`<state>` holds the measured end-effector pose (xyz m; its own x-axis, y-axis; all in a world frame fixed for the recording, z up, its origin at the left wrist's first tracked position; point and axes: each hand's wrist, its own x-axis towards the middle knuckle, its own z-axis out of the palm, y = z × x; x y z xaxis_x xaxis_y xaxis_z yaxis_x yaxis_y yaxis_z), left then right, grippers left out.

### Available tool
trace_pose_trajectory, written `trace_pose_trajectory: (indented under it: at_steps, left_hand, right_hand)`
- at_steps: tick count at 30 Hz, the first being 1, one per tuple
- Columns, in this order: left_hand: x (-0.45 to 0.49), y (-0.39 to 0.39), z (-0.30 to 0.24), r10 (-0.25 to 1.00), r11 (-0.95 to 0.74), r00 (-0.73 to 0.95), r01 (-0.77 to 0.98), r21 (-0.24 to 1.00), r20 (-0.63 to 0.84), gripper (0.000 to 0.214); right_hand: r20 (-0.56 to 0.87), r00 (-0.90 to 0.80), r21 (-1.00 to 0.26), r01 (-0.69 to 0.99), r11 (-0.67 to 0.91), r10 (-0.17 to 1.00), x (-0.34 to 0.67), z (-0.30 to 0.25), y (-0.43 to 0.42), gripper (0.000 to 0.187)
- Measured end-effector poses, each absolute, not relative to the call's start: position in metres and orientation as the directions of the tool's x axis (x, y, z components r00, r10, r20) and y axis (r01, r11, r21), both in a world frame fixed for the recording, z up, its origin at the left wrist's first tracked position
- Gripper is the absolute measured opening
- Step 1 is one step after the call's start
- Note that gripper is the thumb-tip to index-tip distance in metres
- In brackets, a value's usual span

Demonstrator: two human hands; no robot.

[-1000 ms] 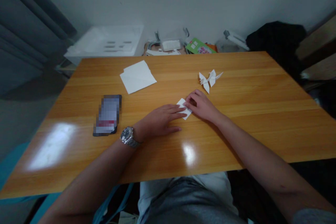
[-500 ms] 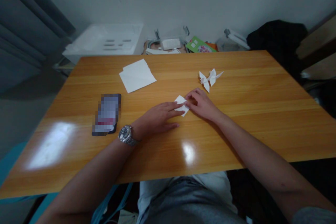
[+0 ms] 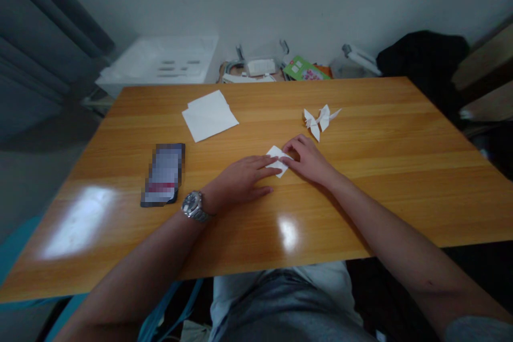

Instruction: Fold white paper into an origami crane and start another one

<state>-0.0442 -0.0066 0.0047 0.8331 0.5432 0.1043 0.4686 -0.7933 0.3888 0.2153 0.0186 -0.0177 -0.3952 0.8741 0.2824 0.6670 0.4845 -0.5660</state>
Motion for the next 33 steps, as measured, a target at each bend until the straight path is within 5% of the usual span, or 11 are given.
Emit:
trace_pose_trajectory:
  at_steps: [10,19,33]
  left_hand:
    - [-0.045,-0.008,0.004,0.559,-0.79,0.823,0.492,0.366,0.101,0.048]
    - [-0.045,-0.007,0.0,0.561,-0.789,0.822,0.493,0.366,0.102,0.049]
    - [-0.043,-0.007,0.002,0.578,-0.775,0.814,0.524,0.352,0.061,0.051]
  right_hand:
    - [0.285,-0.353,-0.5,0.738,0.453,0.891,0.216,-0.024,0.019,0.036]
    - [0.318,-0.304,-0.461,0.778,0.426,0.898,0.217,-0.031,0.028,0.015]
    - [0.287,-0.249,-0.344,0.875,0.342,0.925,0.208,-0.03,0.033,0.016]
